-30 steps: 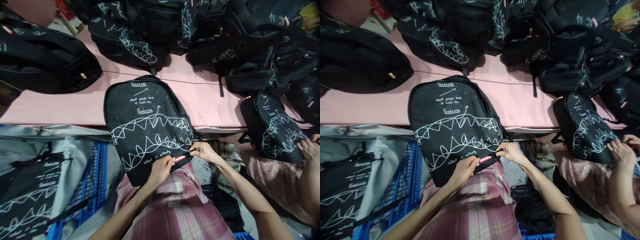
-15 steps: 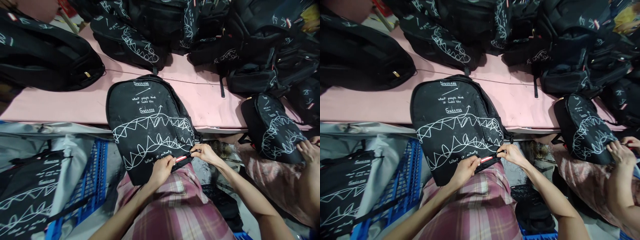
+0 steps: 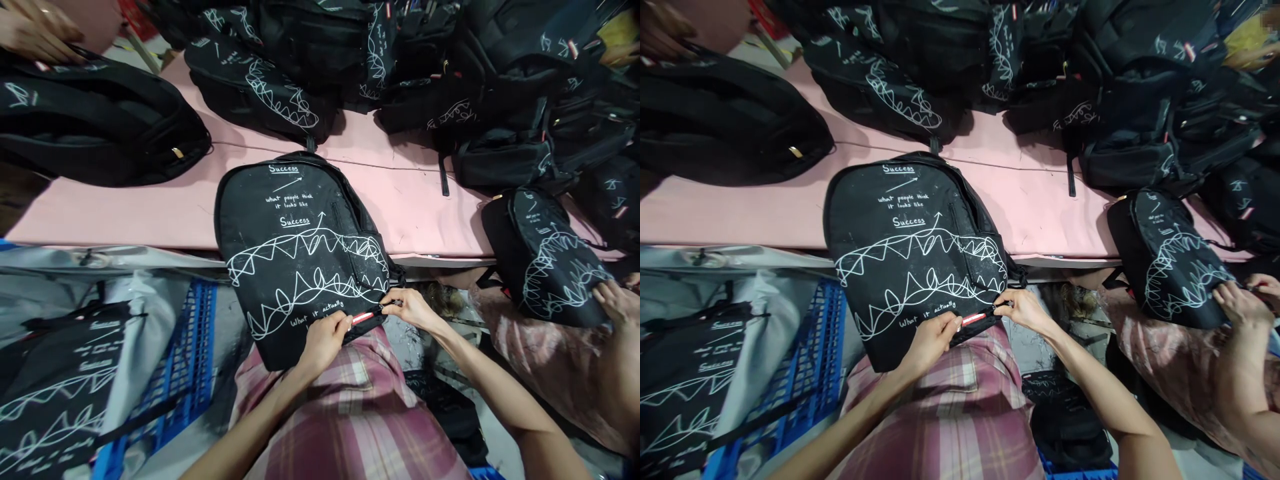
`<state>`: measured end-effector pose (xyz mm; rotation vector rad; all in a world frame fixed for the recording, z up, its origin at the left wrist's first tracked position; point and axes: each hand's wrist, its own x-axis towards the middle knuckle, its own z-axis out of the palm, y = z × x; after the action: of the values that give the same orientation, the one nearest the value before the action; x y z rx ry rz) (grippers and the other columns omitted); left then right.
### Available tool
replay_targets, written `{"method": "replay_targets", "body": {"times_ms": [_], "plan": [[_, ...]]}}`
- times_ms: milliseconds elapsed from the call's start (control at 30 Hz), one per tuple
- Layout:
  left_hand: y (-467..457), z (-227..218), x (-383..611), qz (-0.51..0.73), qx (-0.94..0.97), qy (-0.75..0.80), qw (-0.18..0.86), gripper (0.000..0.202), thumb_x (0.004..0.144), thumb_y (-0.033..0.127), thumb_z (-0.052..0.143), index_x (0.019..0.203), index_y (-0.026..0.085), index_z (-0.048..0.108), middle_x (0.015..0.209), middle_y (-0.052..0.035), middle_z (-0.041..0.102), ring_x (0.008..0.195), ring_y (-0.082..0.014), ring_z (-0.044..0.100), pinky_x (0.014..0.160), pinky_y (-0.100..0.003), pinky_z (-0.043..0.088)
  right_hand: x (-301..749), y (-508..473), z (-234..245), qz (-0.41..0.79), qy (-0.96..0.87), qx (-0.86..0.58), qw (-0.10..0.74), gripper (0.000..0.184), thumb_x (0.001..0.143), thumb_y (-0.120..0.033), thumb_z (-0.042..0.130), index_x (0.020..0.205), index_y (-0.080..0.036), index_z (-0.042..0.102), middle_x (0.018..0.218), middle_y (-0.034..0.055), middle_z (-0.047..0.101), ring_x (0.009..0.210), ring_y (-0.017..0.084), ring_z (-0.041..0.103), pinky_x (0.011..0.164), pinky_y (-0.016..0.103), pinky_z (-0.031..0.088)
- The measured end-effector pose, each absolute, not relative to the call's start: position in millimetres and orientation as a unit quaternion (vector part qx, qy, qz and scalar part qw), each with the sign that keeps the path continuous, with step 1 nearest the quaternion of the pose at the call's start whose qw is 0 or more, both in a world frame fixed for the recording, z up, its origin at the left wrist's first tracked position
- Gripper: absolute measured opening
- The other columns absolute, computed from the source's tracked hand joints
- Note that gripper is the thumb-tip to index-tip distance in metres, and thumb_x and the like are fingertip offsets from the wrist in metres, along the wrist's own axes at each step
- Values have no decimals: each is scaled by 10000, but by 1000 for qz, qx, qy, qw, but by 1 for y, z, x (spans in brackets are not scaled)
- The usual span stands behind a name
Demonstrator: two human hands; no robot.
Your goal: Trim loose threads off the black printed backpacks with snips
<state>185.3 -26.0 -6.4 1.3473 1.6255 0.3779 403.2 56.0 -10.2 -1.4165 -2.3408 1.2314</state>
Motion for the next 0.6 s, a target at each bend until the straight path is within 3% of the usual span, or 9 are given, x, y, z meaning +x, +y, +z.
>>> {"method": "replay_targets", "body": {"times_ms": [600], "plan": [[-26, -4, 183, 161, 559, 658, 478, 351, 857, 396, 324, 606, 205, 478, 423, 41, 467, 462, -127, 476, 532, -227, 305, 374, 52, -7, 390, -816, -422, 62, 105, 767, -287, 658, 845, -232, 702, 831, -12, 683, 751, 139, 609, 657, 219, 369]]}}
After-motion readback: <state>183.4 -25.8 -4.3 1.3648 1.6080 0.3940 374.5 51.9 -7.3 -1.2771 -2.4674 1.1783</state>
